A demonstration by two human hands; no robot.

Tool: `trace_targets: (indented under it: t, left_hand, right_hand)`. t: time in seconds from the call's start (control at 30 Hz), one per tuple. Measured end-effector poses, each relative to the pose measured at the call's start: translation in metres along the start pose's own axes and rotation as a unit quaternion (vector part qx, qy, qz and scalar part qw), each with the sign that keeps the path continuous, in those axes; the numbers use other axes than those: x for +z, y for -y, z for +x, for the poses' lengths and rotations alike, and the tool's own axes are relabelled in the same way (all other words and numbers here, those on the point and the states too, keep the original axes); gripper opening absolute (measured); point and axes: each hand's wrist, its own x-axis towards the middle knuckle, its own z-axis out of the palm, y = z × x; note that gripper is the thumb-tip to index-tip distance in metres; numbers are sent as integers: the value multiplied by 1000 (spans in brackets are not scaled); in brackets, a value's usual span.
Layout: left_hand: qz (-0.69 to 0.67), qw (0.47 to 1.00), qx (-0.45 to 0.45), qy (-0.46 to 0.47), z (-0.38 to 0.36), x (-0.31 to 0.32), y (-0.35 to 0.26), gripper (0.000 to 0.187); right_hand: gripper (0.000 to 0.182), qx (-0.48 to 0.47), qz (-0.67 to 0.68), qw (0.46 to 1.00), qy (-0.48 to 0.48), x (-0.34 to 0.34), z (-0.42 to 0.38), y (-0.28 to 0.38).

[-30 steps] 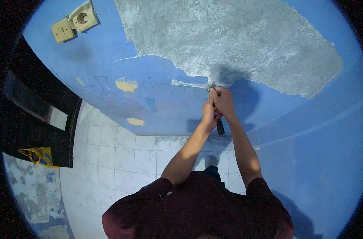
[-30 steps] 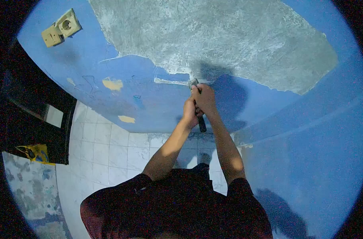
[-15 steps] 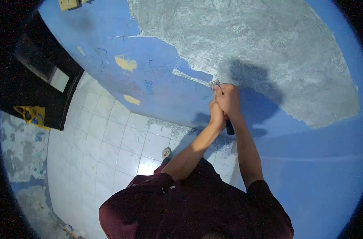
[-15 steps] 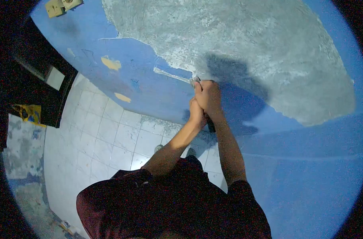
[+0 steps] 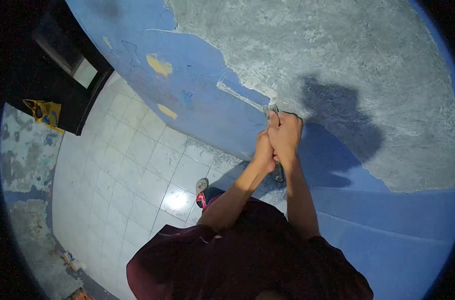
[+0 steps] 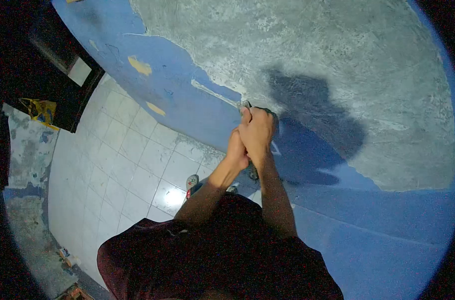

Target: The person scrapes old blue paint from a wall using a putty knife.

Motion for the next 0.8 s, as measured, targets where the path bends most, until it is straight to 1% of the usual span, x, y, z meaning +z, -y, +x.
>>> trace_targets:
  t: [0.03,0.1,0.13,0.17,0.2,0.23,0.27,0.33,0.4,0.43,0.5,0.57,0.6,0.63,0.7,0.73,0.8]
  left_hand:
    - [-1,1000,2,-4,4,2,6,29]
    - [-48,997,39,-44,10,3,15,28]
    - [-50,997,42,-43,5,5,3,28]
    - [-3,999,22,-25,-3,2,-12,30]
    - [44,999,-3,-11,-11,-1,-19,33]
    - [40,999,-6,-13,-12,-1,-16,33]
    - [40,999,-1,-14,-10,0,-16,32]
    - [37,999,4,-13,-3,7,-9,31]
    - [-50,994,45,-86,7,18,3,31]
    - [-49,994,47,-88,4,12,1,31]
    - [-18,999,34,-37,0,6,-5,31]
    - [3,1000,22,-21,-6,2,-16,31]
    - [22,1000,11,-9,-9,2,-18,31]
    - [22,1000,13,-10,-7,3,-14,31]
    - [-46,997,57,-16,3,8,0,33]
    - [-47,997,61,-19,10,9,10,33]
    - [-144,984,105,-21,19,17,20,37]
  right_hand:
    - [30,-12,0,1000,-5,0,0,1]
    - [30,-8,15,1000,2,4,-2,-2]
    - [30,-7,27,1000,4,3,0,-3]
    - [30,-10,27,1000,4,5,3,0]
    - [31,22,30,999,9,9,0,6]
    - [31,54,32,998,15,9,-4,7]
    - [30,45,55,997,-7,15,-4,-1]
    - [31,29,36,999,-6,6,-3,0]
    - [31,12,25,1000,-4,4,-1,3]
    - [31,6,29,1000,-6,4,-1,3]
    - [31,-3,32,999,-13,7,2,4]
    - [33,-52,5,995,-85,20,-2,1]
    - [34,-16,40,997,-61,19,-1,1]
    - [34,-17,40,997,-60,15,-1,2]
    - [29,-16,31,999,-1,5,-1,3]
    - [29,-19,33,999,1,0,-2,3]
    - [27,-37,-44,998,15,-9,-4,2]
